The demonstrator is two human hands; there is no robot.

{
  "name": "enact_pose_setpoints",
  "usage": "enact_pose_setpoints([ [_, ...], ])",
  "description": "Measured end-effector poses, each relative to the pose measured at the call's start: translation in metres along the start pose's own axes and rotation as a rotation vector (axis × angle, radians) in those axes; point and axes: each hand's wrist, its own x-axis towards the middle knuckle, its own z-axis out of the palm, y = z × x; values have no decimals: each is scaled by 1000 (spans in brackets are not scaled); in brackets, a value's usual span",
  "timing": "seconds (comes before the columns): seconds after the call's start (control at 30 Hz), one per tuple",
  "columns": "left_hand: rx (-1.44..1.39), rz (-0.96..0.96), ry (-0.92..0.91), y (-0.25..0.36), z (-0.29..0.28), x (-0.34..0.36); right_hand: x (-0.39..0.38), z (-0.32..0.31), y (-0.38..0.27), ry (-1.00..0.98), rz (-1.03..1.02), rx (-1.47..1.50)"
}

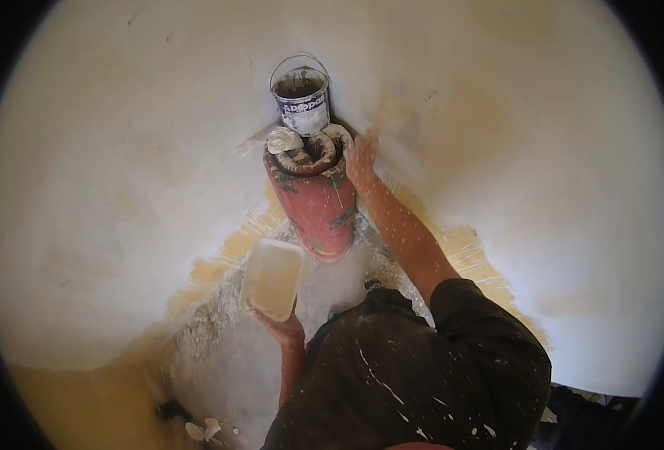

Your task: The person applies plaster to a wall using a broad brush, repeatedly dipping the brush into a small container of white compound and smoothing it onto the surface.

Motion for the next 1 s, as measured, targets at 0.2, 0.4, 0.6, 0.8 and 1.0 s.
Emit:
enact_pose_setpoints([
  [0.2, -90, -29, 78, 0, 54, 4, -94, 110, -17, -232, 357, 1026],
  [0.4, -325, -45, 42, -9, 84, 7, -70, 119, -6, -195, 276, 797],
  [0.6, 471, 384, -134, -10, 125, 13, 76, 55, 37, 193, 356, 1599],
  [0.8, 203, 236, -66, -15, 100, 24, 103, -117, 25, 545, 530, 2720],
  [1.0, 502, 339, -152, -13, 110, 22, 50, -40, 39, 457, 712, 2911],
])
